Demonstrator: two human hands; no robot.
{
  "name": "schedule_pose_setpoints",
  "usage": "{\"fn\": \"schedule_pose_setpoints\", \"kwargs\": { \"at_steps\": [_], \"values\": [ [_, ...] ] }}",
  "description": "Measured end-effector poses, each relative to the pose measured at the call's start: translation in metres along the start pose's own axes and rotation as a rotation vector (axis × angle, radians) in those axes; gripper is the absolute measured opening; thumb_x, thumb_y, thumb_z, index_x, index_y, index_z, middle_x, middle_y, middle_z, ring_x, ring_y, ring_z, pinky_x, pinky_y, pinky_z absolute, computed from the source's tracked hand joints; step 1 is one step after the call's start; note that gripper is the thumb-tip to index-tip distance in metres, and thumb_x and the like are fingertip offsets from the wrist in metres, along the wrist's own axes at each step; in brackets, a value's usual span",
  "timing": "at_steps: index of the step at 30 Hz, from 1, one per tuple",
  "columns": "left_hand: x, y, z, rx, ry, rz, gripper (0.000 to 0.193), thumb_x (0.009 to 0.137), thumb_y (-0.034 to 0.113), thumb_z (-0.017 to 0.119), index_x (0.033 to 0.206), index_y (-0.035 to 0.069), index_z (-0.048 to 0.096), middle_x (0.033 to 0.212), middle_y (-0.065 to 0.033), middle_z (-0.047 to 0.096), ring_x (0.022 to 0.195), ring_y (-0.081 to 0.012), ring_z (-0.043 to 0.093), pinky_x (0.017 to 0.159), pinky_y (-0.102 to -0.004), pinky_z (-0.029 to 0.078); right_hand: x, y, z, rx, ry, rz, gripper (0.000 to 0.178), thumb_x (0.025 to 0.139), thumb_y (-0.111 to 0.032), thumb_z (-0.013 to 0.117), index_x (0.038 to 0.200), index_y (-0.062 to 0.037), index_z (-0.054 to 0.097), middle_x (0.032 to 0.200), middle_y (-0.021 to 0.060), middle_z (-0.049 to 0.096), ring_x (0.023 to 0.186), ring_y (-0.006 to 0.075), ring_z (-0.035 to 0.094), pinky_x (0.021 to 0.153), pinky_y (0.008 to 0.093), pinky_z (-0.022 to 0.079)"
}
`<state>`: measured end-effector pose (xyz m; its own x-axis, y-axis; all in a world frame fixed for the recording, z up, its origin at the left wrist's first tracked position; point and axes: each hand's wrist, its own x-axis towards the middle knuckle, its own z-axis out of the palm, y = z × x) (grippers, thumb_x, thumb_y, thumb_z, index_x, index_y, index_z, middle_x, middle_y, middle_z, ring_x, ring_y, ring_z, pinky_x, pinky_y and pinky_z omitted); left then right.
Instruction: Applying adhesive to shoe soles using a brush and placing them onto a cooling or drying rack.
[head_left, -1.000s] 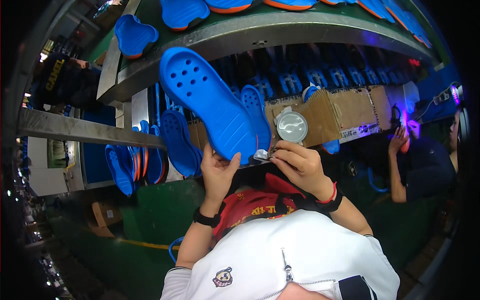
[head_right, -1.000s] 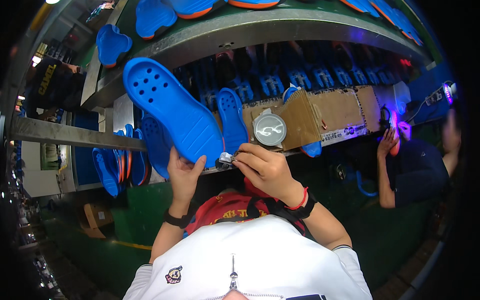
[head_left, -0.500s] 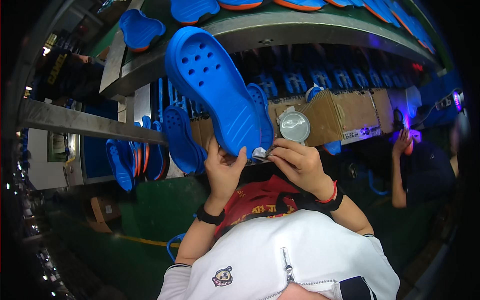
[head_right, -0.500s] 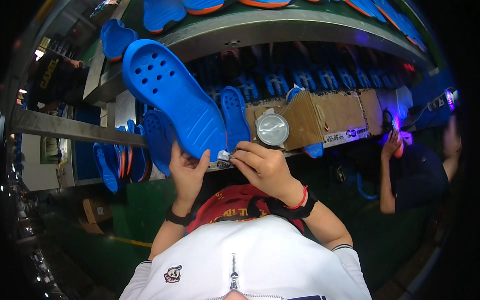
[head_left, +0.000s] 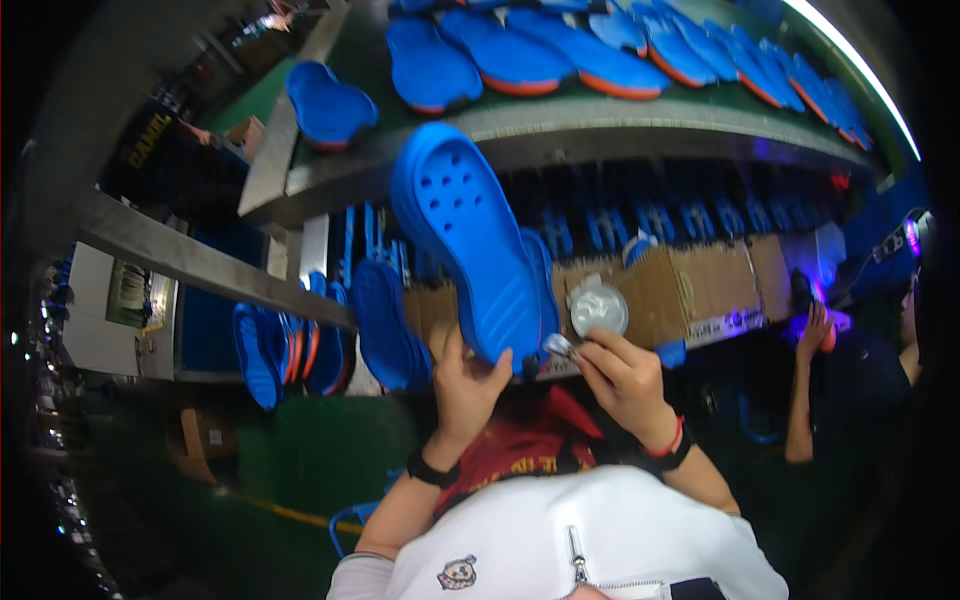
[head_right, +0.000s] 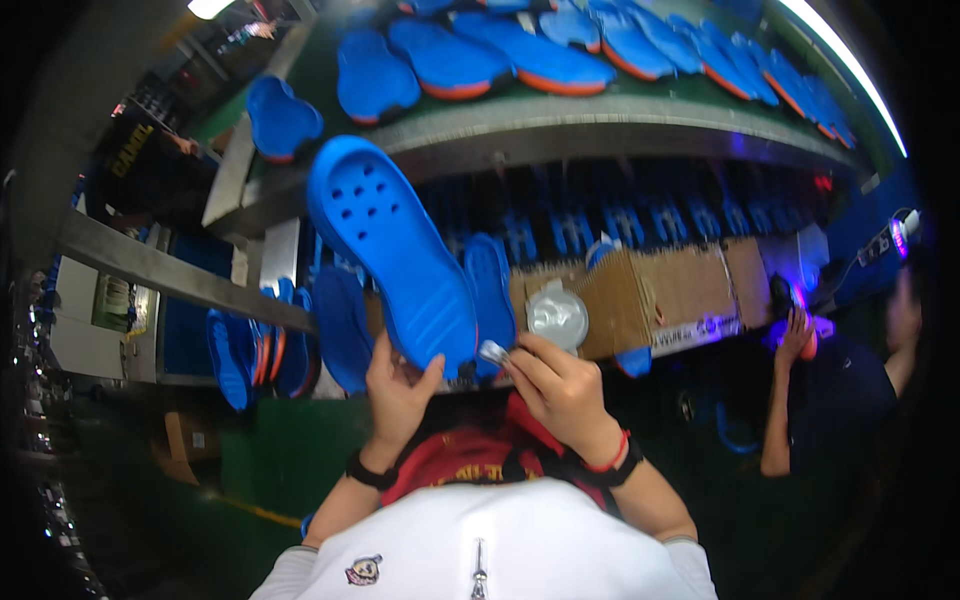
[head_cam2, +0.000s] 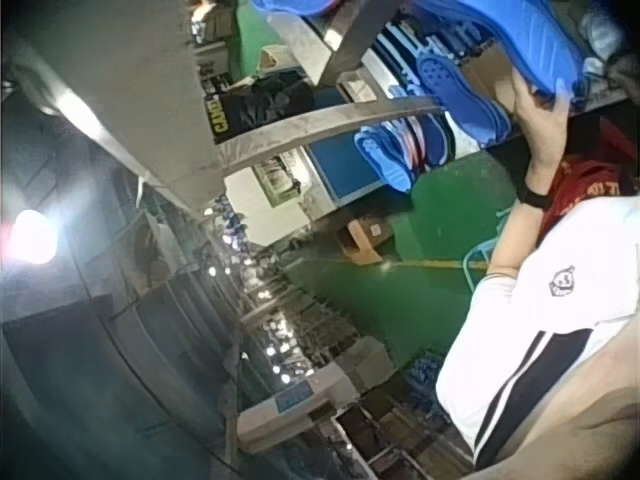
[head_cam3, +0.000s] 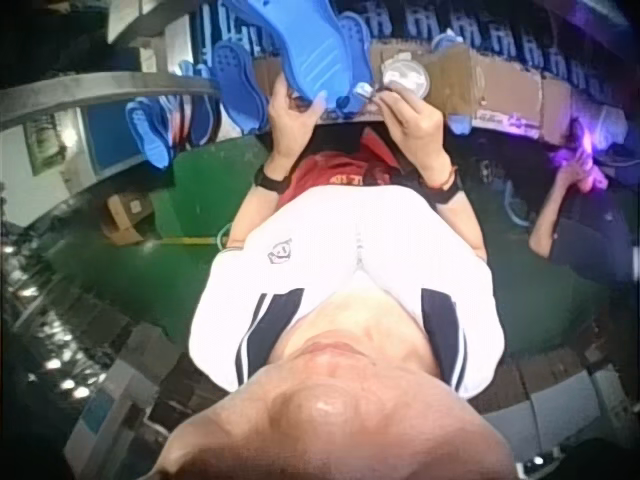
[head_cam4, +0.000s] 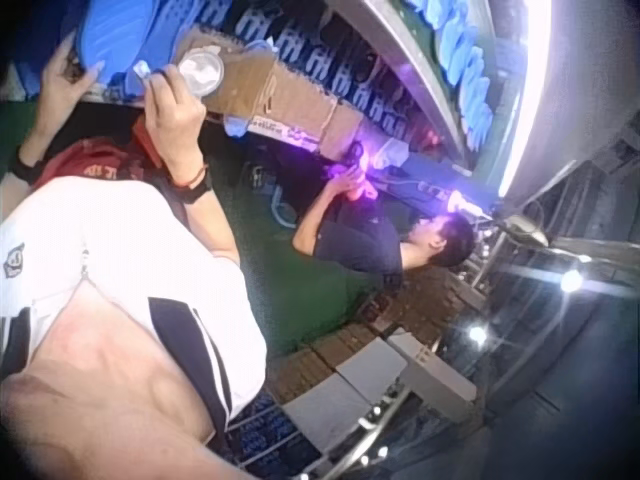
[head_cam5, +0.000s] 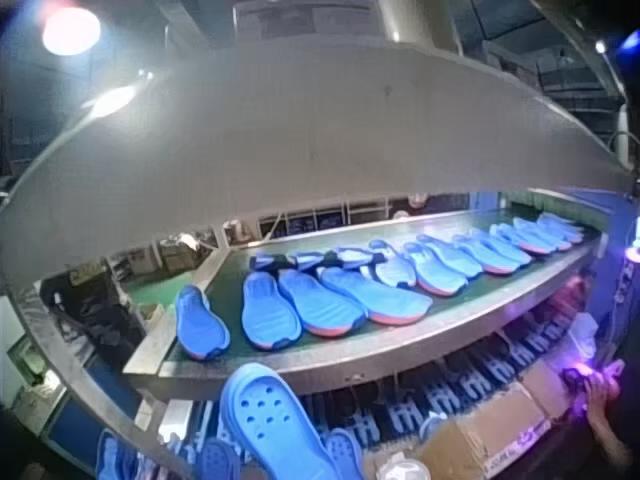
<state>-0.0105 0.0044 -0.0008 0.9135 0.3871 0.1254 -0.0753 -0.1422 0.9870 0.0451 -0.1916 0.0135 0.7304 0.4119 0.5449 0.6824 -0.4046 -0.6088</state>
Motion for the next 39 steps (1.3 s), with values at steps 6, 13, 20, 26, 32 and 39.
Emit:
{"fn": "schedule_pose_setpoints", "kwargs": {
  "at_steps": [6,13,20,26,32,39],
  "values": [
    [0.059,0.041,-0.023,-0.248,-0.089,0.028,0.061,0.079,-0.004,0.067,0.126,-0.002,0.027,0.114,-0.0183,0.056,0.108,-0.0229,0.056,0.093,-0.0362,0.048,-0.005,0.009,-0.024,0.026,0.124,0.129,0.011,0.074,0.002,0.072,0.084,0.0018,0.066,0.09,0.0133,0.066,0.062,0.023,0.064,0.053,0.0278,0.049],
    [0.271,0.101,-0.056,-0.725,-0.261,-0.012,0.032,0.093,0.01,0.054,0.114,-0.013,0.046,0.11,-0.0258,0.061,0.103,-0.0327,0.063,0.09,-0.0356,0.054,-0.018,0.015,-0.026,0.044,0.14,0.233,0.01,0.074,0.001,0.073,0.083,0.0015,0.067,0.088,0.0136,0.067,0.059,0.021,0.062,0.05,0.0263,0.047],
    [0.238,0.076,-0.053,-0.28,0.033,0.331,0.034,0.096,0.011,0.052,0.125,-0.005,0.042,0.117,-0.019,0.06,0.084,-0.0171,0.064,0.065,-0.0226,0.052,-0.029,0.02,-0.014,0.031,0.096,0.244,0.01,0.075,-0.001,0.072,0.084,0.0005,0.067,0.088,0.0134,0.067,0.059,0.0236,0.063,0.051,0.0286,0.048],
    [0.07,-0.09,-0.108,0.411,0.411,0.281,0.049,0.083,0.005,0.067,0.126,0.001,0.045,0.116,-0.0113,0.053,0.096,-0.0183,0.053,0.077,-0.0292,0.047,-0.053,0.041,-0.003,-0.028,0.039,0.315,0.009,0.076,-0.002,0.07,0.084,0.0011,0.068,0.088,0.0171,0.067,0.073,0.0318,0.066,0.061,0.034,0.053],
    [-0.011,-0.225,-0.216,0.904,0.296,-0.401,0.067,0.064,0.026,0.084,0.113,-0.006,0.052,0.102,-0.021,0.061,0.097,-0.0346,0.056,0.085,-0.0433,0.043,-0.066,0.063,0.011,-0.034,-0.045,0.394,0.008,0.078,-0.005,0.069,0.082,0.0008,0.067,0.084,0.0145,0.066,0.07,0.0317,0.065,0.06,0.0355,0.051],
    [-0.01,-0.162,-0.221,-0.136,0.149,-0.646,0.032,0.084,-0.003,0.063,0.115,-0.004,0.056,0.098,-0.0125,0.065,0.083,-0.0207,0.066,0.072,-0.0328,0.057,-0.073,0.103,0.036,-0.151,-0.088,0.354,0.008,0.08,-0.01,0.066,0.082,-0.002,0.067,0.083,0.0124,0.065,0.07,0.0339,0.063,0.061,0.0398,0.051]
  ]
}}
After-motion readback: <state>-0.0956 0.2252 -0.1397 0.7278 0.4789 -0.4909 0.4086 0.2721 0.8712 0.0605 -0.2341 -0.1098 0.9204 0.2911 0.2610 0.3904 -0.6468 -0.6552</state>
